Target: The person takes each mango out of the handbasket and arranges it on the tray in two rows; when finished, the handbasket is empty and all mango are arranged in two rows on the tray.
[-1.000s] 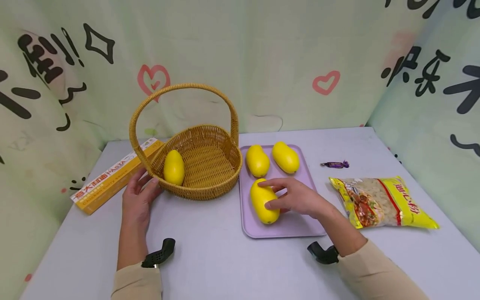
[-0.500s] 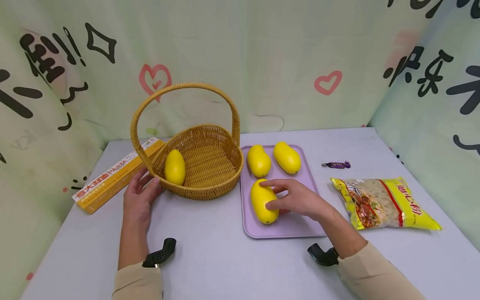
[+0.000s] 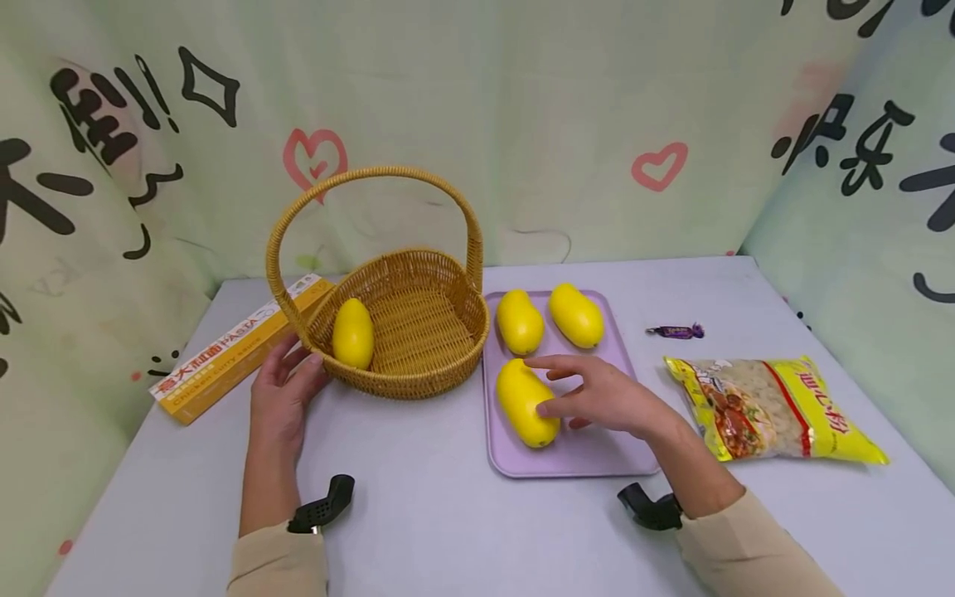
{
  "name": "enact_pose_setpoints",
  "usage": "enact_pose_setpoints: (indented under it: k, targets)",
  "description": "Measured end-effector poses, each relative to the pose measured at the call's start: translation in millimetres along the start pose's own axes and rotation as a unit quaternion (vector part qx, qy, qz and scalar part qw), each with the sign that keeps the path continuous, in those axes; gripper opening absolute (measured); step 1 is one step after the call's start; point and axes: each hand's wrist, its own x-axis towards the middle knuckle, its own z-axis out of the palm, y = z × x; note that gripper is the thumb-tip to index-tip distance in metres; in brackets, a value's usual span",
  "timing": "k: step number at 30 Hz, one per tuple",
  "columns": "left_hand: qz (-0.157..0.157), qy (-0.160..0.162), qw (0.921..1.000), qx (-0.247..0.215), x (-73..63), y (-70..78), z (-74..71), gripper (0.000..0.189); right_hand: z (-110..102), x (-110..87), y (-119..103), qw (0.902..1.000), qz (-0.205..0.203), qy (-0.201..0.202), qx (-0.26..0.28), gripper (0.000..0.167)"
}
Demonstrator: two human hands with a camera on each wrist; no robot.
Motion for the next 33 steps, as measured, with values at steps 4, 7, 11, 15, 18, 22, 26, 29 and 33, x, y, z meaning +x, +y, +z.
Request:
enact_pose_setpoints:
  k: [4,7,11,15,18,22,26,29,33]
  targets:
    - [-0.001,-0.002,1.0000,0.000,-0.8,-0.9,-1.7,0.064,-2.6,-0.9,-5.2,1.0000,0.001,-0.006,-0.007,0.065]
    - [-0.001,-0.005,1.0000,-0.001,-0.9,-1.4,-1.7,0.063,-6.5,-1.0,-10.5,0.9996,0.000,-0.005,-0.027,0.065]
    - [-0.002,-0.005,1.0000,0.004,-0.4,-1.3,-0.9,0.062,-16.6,1.0,-23.6,0.9979,-0.020,0.013,-0.061,0.062]
    - [0.000,-0.002,1.0000,0.009,0.3,-0.4,-0.4,0.061,-25.4,8.6,-44.2,0.9948,-0.054,0.034,-0.080,0.059]
    - [0.002,-0.003,0.9999,0.012,0.7,-0.2,-0.2,0.061,-28.5,16.5,-59.5,0.9938,-0.066,0.034,-0.083,0.058]
    - [0.004,-0.006,0.9999,0.014,1.2,-1.2,0.7,0.061,-28.8,27.1,-76.5,0.9951,-0.076,0.014,-0.061,0.056]
    - [0.004,-0.008,0.9997,0.021,1.7,-2.1,1.4,0.063,-26.8,36.9,-91.0,0.9958,-0.081,-0.001,-0.042,0.057]
    - [0.004,-0.005,0.9997,0.022,2.2,-2.1,1.1,0.062,-25.6,43.8,-102.0,0.9950,-0.086,-0.003,-0.051,0.056]
    - [0.006,-0.001,0.9998,0.020,2.4,-2.1,0.1,0.061,-25.4,53.4,-116.6,0.9932,-0.101,-0.016,-0.054,0.055]
